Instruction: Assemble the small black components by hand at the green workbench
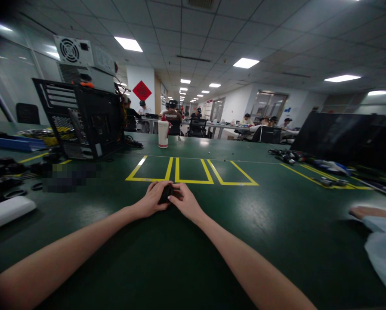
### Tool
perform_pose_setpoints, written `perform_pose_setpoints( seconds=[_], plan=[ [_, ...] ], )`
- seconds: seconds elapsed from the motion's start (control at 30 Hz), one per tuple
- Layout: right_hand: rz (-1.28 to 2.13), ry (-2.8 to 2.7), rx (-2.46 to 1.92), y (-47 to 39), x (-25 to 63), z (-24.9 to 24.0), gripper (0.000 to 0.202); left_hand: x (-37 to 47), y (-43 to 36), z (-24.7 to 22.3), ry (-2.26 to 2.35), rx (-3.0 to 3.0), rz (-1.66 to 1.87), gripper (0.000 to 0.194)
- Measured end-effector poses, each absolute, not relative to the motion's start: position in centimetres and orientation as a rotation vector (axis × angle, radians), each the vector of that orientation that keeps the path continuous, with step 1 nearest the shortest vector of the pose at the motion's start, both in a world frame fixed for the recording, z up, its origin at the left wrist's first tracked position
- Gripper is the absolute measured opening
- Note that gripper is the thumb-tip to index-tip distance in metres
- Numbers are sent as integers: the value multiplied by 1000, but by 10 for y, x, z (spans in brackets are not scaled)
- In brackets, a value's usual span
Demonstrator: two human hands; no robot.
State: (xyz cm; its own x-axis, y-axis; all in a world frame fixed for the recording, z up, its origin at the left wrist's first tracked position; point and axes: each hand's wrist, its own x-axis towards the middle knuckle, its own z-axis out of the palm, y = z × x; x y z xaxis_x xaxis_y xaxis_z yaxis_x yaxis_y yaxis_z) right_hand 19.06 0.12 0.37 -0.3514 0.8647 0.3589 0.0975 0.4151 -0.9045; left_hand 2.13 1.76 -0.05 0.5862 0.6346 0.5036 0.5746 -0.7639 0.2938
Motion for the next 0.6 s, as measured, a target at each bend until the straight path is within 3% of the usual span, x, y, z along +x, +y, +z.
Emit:
perform_pose_setpoints(
  seconds=[0.2,0.43,0.6],
  plan=[
    [1016,-1726,-831,1,190,3,22,20,19,-2,1036,2706,913,60],
    [1001,-1763,-886,0,191,5,34,21,19,-2,1031,2709,920,60],
    [1017,-1744,-849,1,190,3,31,22,19,-2,1052,2708,927,61]
  ],
)
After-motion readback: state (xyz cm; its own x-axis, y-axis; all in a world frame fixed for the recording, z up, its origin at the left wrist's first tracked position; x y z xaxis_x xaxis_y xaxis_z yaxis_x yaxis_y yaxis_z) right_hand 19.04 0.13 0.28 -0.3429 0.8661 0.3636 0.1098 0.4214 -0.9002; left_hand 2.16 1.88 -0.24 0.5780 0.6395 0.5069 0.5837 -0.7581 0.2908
